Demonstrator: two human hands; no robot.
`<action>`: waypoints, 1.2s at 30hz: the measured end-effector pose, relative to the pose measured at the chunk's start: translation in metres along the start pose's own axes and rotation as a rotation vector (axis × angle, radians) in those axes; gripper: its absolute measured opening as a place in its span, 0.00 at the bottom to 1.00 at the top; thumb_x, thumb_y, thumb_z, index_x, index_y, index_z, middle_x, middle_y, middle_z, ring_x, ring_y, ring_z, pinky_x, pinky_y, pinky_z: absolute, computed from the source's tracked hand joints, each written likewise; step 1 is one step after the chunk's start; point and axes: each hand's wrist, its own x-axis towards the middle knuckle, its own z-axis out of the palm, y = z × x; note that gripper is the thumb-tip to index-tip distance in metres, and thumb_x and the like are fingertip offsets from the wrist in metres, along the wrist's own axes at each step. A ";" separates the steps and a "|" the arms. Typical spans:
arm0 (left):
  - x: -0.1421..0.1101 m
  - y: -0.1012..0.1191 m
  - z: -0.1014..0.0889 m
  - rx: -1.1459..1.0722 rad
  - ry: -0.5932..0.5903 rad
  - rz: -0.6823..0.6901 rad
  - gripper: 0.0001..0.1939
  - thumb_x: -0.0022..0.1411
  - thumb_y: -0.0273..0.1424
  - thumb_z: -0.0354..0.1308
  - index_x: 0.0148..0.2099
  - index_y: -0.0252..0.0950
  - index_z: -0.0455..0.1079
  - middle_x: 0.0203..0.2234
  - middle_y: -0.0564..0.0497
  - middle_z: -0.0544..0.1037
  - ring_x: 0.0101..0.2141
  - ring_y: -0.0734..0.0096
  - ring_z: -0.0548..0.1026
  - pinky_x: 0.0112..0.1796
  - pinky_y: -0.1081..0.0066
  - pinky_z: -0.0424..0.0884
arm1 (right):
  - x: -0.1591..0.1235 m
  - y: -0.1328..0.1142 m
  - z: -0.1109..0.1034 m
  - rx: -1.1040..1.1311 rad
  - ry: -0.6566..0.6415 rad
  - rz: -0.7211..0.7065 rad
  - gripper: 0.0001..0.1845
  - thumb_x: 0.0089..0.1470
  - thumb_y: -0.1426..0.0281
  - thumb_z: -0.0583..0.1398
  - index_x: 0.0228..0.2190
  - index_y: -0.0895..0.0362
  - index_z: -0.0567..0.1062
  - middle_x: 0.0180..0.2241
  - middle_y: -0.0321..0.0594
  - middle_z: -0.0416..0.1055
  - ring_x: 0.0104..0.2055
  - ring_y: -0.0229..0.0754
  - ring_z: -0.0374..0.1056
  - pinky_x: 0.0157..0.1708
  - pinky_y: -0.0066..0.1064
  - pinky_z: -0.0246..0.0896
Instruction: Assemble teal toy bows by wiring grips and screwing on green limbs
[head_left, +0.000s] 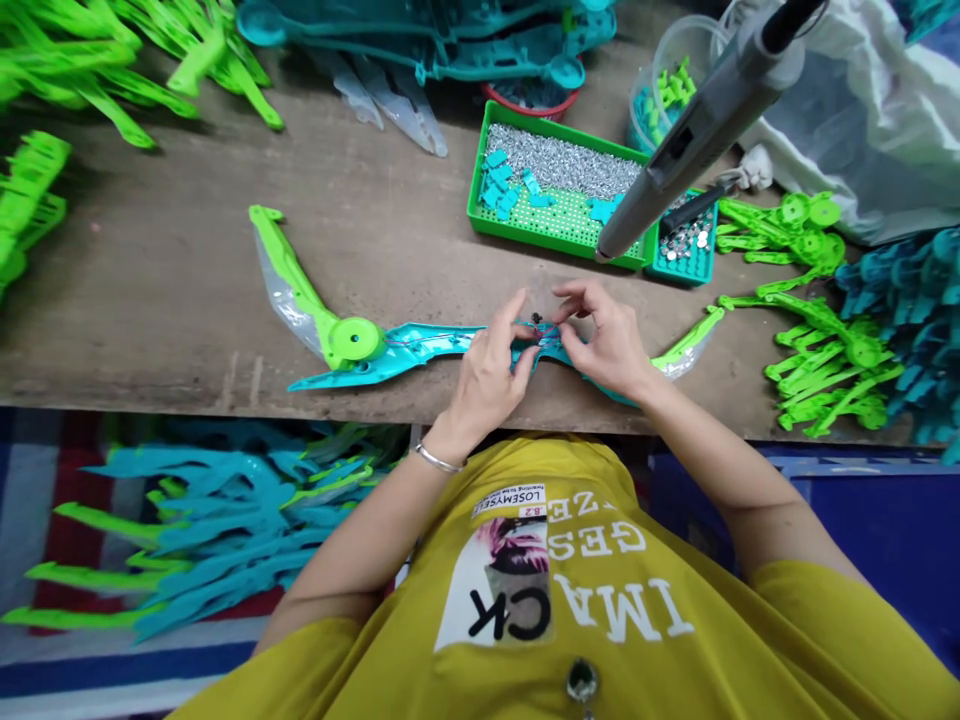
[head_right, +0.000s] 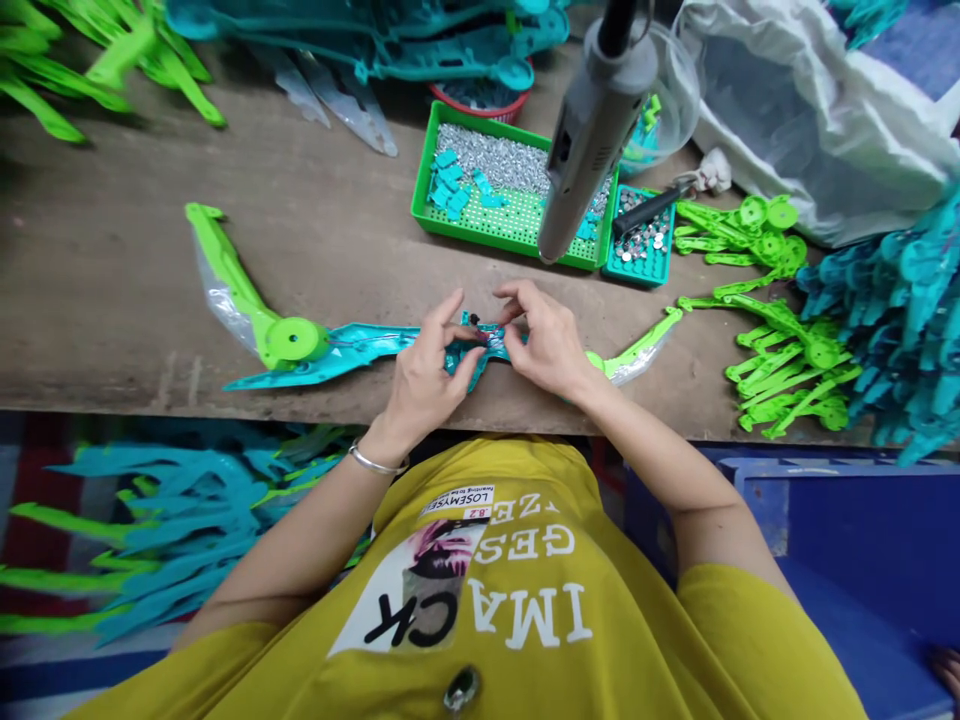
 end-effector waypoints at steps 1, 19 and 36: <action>0.001 -0.001 0.000 0.014 -0.003 -0.002 0.30 0.71 0.30 0.56 0.71 0.35 0.53 0.42 0.47 0.81 0.45 0.64 0.79 0.50 0.63 0.74 | 0.000 0.000 0.000 0.001 0.004 -0.015 0.22 0.51 0.78 0.57 0.48 0.55 0.69 0.37 0.39 0.79 0.39 0.43 0.76 0.45 0.38 0.72; 0.005 -0.006 -0.008 0.197 -0.109 0.170 0.08 0.71 0.30 0.57 0.44 0.42 0.79 0.37 0.50 0.81 0.39 0.63 0.73 0.39 0.62 0.66 | 0.007 0.009 0.006 0.102 -0.035 0.047 0.13 0.55 0.72 0.62 0.43 0.56 0.76 0.35 0.39 0.80 0.35 0.40 0.75 0.39 0.34 0.72; 0.013 -0.006 -0.001 0.111 -0.051 0.044 0.13 0.67 0.28 0.62 0.52 0.36 0.68 0.41 0.48 0.78 0.39 0.65 0.77 0.41 0.66 0.72 | 0.023 -0.001 -0.009 0.216 -0.335 0.017 0.19 0.46 0.81 0.56 0.41 0.56 0.74 0.36 0.38 0.83 0.41 0.43 0.81 0.45 0.33 0.71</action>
